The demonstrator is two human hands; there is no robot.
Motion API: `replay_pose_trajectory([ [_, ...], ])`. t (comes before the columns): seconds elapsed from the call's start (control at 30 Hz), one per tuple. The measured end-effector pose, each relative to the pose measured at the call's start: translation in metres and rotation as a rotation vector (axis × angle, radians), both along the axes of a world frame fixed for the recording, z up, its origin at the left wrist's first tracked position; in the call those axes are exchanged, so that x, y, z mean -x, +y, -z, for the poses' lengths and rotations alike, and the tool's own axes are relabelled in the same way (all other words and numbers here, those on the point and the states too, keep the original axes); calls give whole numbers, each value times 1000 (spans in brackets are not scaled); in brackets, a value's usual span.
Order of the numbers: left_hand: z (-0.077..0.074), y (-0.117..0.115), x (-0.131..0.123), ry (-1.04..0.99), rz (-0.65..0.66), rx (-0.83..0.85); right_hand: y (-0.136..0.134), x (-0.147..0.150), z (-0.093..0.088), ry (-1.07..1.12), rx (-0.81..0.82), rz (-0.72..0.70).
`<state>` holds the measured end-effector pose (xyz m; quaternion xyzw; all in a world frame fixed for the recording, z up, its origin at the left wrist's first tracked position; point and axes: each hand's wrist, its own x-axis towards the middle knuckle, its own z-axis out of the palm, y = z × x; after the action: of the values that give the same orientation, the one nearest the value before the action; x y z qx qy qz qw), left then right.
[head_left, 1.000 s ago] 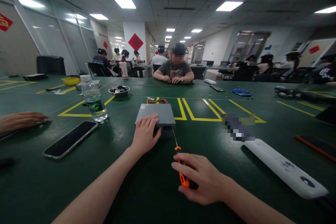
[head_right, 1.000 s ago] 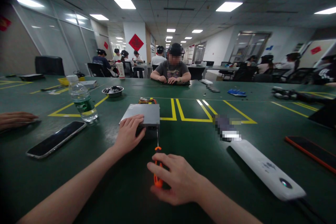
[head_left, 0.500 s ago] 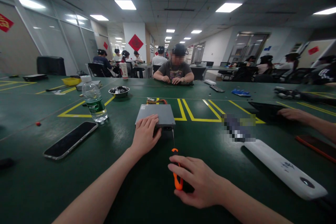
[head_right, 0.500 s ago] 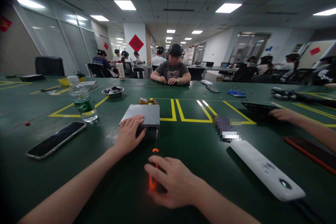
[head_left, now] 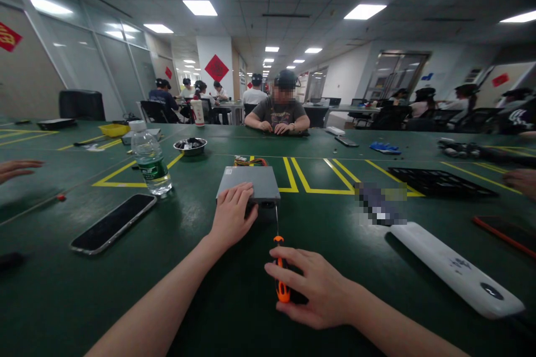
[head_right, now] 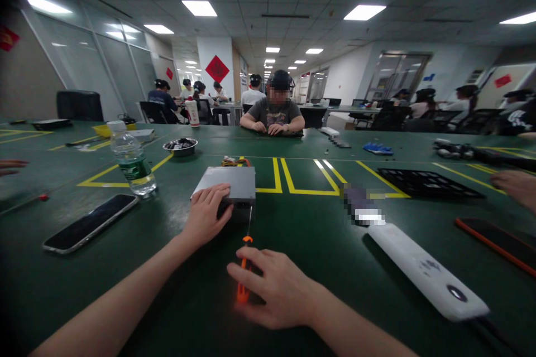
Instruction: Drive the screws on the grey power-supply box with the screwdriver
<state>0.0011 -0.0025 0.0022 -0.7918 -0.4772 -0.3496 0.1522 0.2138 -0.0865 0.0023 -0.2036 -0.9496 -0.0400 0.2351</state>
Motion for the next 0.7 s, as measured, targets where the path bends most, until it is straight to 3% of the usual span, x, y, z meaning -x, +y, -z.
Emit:
replay_pose_trajectory([
  [0.2,1,0,1,-1,3,5,1,0,-1,136,-76,-44],
  [0.43,1,1,1,-1,-5,-2,1,-7,2,134,14,-9],
  [0.57,1,1,1,2,-1,-2,-1,-4,-4,64,-67,-11],
  [0.7,2,2,1,-2,-2,-1,2,-4,0,194,-118,-30],
])
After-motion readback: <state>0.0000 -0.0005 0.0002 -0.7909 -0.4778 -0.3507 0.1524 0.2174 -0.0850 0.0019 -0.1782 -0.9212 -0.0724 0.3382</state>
